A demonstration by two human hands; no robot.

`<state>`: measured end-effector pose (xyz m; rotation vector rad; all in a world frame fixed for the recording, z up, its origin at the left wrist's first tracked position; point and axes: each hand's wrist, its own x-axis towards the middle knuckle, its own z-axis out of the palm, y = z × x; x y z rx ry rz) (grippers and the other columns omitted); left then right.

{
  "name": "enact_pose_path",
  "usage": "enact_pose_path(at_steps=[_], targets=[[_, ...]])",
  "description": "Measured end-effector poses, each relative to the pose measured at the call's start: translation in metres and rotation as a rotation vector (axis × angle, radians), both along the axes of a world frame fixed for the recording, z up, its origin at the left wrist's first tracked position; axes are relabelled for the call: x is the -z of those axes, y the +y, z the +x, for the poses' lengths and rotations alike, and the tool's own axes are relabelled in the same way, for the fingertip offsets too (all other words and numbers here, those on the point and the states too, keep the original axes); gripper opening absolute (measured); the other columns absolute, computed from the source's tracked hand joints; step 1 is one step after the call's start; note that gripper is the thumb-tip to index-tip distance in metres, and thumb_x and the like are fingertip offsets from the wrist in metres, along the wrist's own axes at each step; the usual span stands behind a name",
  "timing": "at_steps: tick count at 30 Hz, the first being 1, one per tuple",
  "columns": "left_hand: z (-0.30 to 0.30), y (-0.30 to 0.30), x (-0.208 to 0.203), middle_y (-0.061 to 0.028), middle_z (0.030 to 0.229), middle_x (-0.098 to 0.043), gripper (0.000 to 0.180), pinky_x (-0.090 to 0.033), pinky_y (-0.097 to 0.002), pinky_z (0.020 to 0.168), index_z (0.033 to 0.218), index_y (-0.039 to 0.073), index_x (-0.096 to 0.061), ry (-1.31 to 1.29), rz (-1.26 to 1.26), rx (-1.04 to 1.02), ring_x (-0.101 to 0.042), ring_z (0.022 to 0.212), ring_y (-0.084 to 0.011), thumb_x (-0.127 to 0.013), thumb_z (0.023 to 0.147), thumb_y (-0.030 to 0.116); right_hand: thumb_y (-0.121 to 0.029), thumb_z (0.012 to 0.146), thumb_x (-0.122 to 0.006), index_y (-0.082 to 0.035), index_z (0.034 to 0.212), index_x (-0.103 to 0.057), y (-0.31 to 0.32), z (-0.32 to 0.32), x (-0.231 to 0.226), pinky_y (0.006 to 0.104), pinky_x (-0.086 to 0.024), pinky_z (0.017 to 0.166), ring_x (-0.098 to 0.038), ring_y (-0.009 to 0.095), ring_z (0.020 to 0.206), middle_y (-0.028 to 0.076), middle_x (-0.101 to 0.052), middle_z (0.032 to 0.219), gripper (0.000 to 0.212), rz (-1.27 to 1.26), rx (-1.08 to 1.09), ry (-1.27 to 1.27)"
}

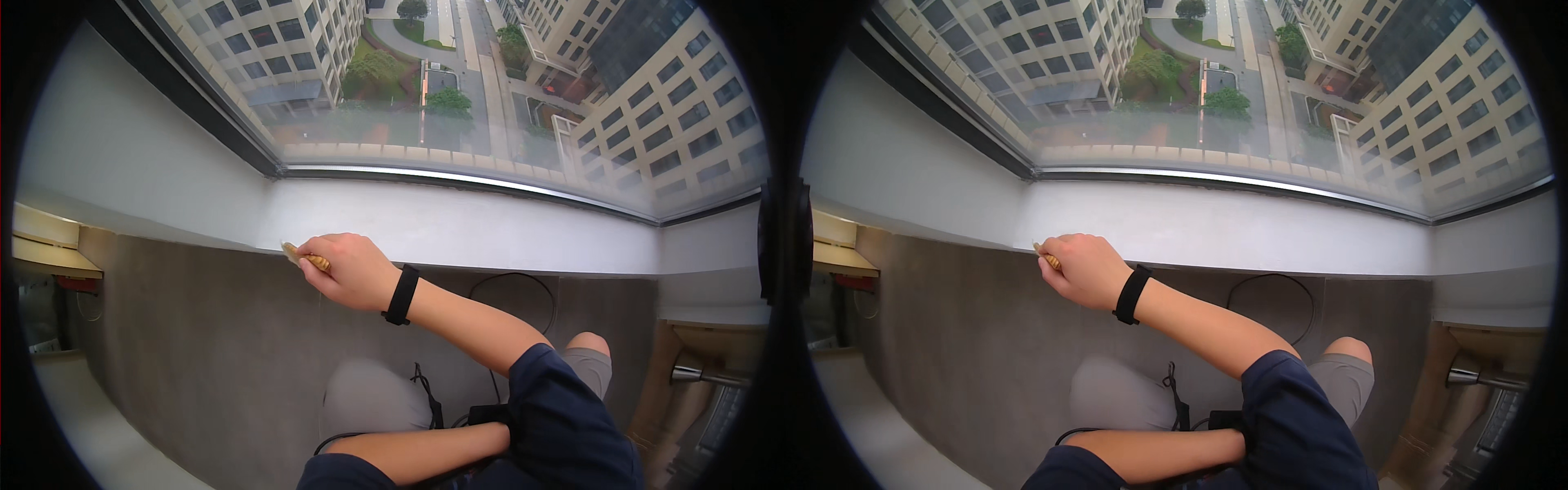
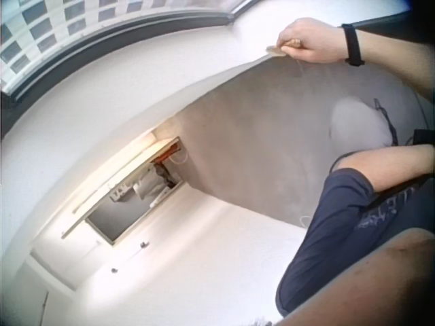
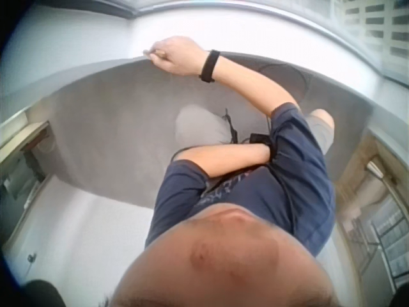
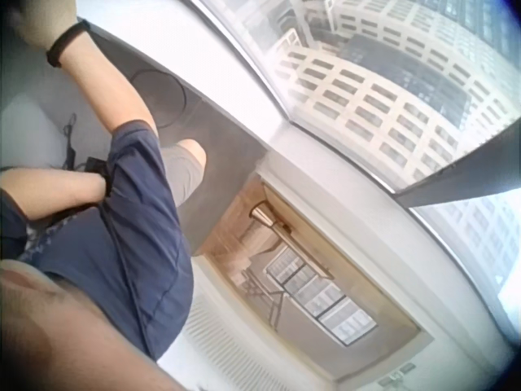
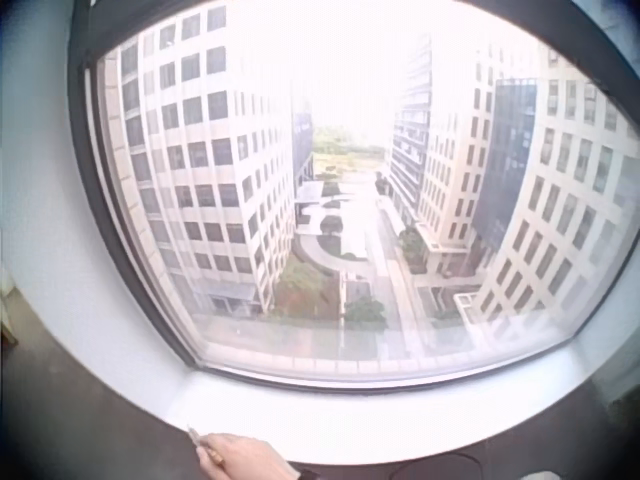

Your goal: Using a small brush to paint or touch up a white windowsill next to a large window.

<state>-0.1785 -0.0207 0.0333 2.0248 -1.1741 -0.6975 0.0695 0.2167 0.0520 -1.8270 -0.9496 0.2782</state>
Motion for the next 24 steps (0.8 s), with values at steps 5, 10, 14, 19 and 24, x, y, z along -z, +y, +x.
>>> enact_pose_path(at_steps=[5, 10, 14, 19, 24], targets=[[-0.001, 0.01, -0.001, -0.0106, 0.109, -0.073, 0.026, -0.047, -0.0407, 0.084, 0.11, 0.009, -0.071, -0.01, -0.011, 0.072, -0.069, 0.09, -0.0267, -0.053, 0.097, 0.022, -0.02, 0.099, -0.063, -0.003, 0.106, -0.069, 0.042, 0.04, 0.005, 0.0454, -0.056, 0.071, -0.069, 0.036, 0.078, 0.015, -0.071, 0.089, 0.02, -0.056, 0.254, -0.222], [-0.003, 0.021, 0.003, -0.011, 0.111, -0.072, 0.027, -0.047, -0.0412, 0.087, 0.113, 0.008, -0.07, -0.001, -0.019, 0.108, -0.069, 0.093, -0.0272, -0.052, 0.098, 0.023, -0.02, 0.099, -0.062, -0.004, 0.107, -0.068, 0.058, 0.027, 0.033, 0.0452, -0.056, 0.072, -0.069, 0.035, 0.08, 0.014, -0.07, 0.091, 0.018, -0.081, 0.171, -0.154], [-0.005, 0.021, 0.005, -0.0114, 0.112, -0.072, 0.029, -0.047, -0.0416, 0.089, 0.115, 0.008, -0.07, 0.034, -0.027, 0.102, -0.069, 0.096, -0.0276, -0.052, 0.099, 0.023, -0.021, 0.099, -0.06, -0.003, 0.099, -0.066, 0.051, -0.011, 0.03, 0.0468, -0.057, 0.074, -0.069, 0.036, 0.08, 0.014, -0.07, 0.089, 0.018, 0.038, -0.065, -0.086], [-0.01, 0.011, 0.006, -0.0119, 0.115, -0.072, 0.03, -0.048, -0.0421, 0.092, 0.118, 0.008, -0.069, 0.11, -0.055, 0.106, -0.069, 0.099, -0.0282, -0.051, 0.099, 0.024, -0.021, 0.099, -0.06, -0.004, 0.103, -0.067, 0.018, -0.02, 0.036, 0.0456, -0.057, 0.075, -0.07, 0.035, 0.082, 0.013, -0.072, 0.095, 0.019, -0.043, -0.238, -0.01], [-0.01, -0.001, 0.005, -0.0123, 0.117, -0.071, 0.032, -0.048, -0.0425, 0.095, 0.121, 0.007, -0.068, 0.332, -0.138, 0.086, -0.068, 0.103, -0.0287, -0.05, 0.1, 0.024, -0.019, 0.1, -0.065, -0.006, 0.113, -0.068, -0.016, -0.015, 0.027, 0.0424, -0.057, 0.075, -0.07, 0.034, 0.084, 0.012, -0.072, 0.099, 0.019, 0.092, 0.059, -0.03]])
